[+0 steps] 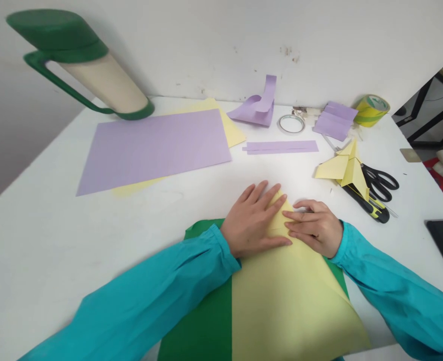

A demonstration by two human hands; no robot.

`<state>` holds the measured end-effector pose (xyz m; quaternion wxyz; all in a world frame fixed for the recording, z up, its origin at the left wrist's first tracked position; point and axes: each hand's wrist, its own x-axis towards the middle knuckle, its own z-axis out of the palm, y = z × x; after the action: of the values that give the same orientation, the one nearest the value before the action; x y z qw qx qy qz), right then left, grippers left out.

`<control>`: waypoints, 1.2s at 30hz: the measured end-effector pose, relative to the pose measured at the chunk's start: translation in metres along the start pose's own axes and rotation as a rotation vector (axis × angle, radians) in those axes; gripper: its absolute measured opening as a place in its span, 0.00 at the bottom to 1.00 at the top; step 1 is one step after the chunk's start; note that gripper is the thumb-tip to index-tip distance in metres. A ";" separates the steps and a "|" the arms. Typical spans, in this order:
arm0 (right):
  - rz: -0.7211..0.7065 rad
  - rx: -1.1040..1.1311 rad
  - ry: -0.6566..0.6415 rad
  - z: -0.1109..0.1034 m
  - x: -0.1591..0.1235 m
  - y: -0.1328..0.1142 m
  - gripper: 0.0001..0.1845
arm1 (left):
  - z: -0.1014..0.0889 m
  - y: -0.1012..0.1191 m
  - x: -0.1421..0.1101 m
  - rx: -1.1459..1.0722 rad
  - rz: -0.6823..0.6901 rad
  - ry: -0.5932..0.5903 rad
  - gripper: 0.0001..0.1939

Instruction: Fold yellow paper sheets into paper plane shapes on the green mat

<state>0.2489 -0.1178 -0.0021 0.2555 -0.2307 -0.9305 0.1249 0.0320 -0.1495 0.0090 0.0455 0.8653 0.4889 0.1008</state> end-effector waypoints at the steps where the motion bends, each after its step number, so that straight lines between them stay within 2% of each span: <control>1: 0.002 0.002 -0.001 0.000 0.000 0.000 0.10 | 0.000 0.000 0.000 0.001 -0.001 0.001 0.49; 19: -0.014 0.045 0.015 0.003 -0.001 0.004 0.12 | 0.002 -0.001 0.001 0.010 0.002 0.011 0.50; 30: 0.002 0.059 0.008 0.000 0.000 0.001 0.11 | -0.001 0.002 0.000 0.007 -0.018 0.016 0.46; 36: 0.045 -0.051 0.015 -0.004 0.005 -0.005 0.19 | 0.000 0.003 0.000 0.008 -0.019 0.028 0.46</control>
<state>0.2457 -0.1186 0.0053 0.2535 -0.2590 -0.9260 0.1054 0.0343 -0.1508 0.0090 0.0363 0.8593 0.4981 0.1105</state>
